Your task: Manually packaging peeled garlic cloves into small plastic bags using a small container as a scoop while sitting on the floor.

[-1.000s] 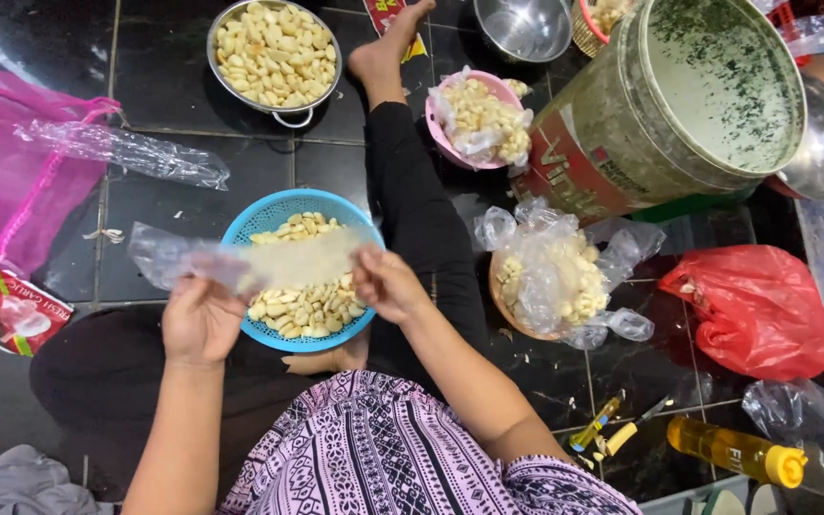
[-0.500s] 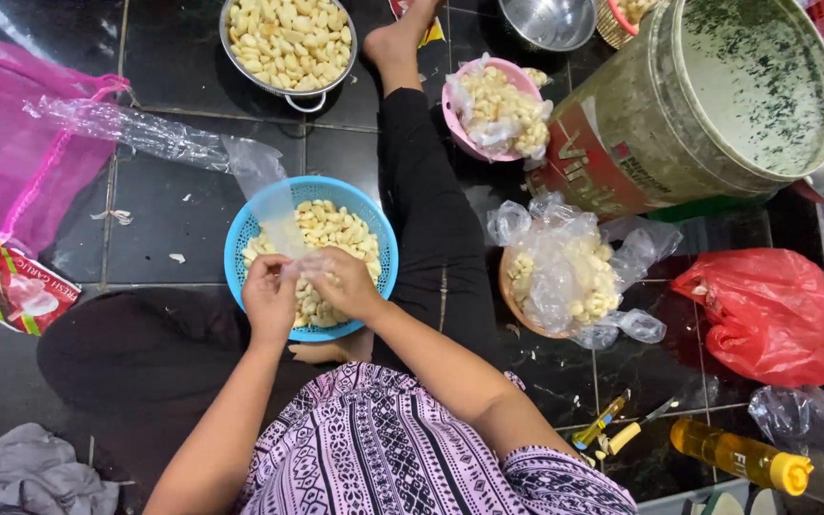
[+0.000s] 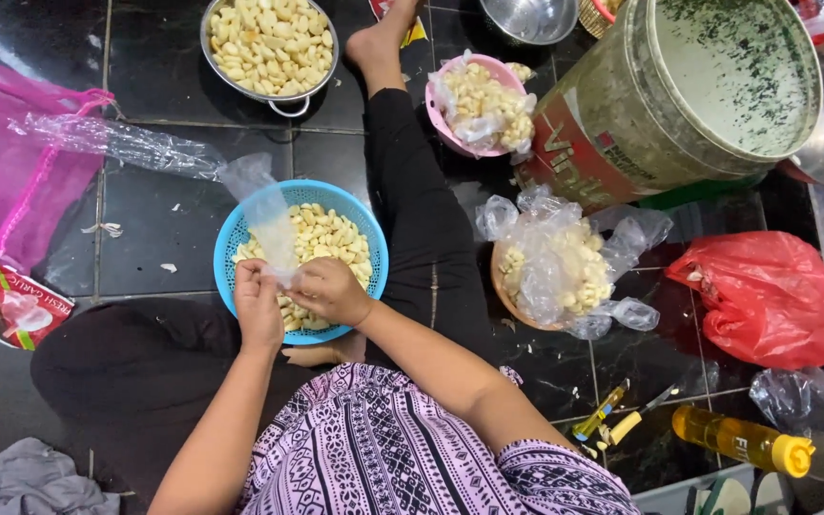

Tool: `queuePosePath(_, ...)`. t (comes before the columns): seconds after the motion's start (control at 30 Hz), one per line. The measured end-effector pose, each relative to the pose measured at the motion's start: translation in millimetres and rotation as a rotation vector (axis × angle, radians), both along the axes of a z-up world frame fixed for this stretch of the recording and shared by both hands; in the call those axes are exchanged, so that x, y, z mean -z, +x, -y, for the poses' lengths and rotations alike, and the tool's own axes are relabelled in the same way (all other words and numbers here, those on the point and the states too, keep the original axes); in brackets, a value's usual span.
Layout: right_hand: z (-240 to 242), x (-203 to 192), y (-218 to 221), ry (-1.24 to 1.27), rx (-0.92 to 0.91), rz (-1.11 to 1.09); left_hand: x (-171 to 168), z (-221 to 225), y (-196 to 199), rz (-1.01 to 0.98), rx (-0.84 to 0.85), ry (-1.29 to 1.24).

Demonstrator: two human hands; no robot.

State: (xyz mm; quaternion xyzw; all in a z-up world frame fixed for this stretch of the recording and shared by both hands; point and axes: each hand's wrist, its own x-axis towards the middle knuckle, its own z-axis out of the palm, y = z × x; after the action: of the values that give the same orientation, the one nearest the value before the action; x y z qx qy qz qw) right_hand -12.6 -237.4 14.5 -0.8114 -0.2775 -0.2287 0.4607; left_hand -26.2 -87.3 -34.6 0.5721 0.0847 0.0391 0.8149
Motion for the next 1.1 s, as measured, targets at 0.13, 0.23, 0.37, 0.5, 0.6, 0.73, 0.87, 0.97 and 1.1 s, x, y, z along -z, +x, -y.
queuePosePath(0.13,-5,35,-4,0.143,0.005,-0.19,10,0,-5,-0.047,0.014,0.025)
queuePosePath(0.23,0,52,2,0.272,0.088,-0.584,17,4,-11,-0.09,0.114,0.16)
queuePosePath(0.37,15,103,21,0.591,0.118,-0.811,20,12,-11,-0.052,0.227,0.558)
queuePosePath(0.5,12,108,15,0.787,-0.181,-0.988,18,8,6,-0.065,0.062,0.219)
queuePosePath(0.6,15,95,19,0.563,-0.046,-0.894,14,4,-1,-0.019,0.135,0.124)
queuePosePath(0.73,13,109,27,0.522,0.165,-0.811,11,13,-12,0.081,0.251,0.139)
queuePosePath(0.87,11,94,21,0.647,0.121,-0.868,9,11,-2,-0.004,0.246,0.65)
queuePosePath(0.97,12,76,18,0.404,0.164,-0.841,9,7,3,0.002,0.168,0.635)
queuePosePath(1.1,19,73,24,0.246,0.405,-0.724,18,13,-11,-0.026,0.35,0.485)
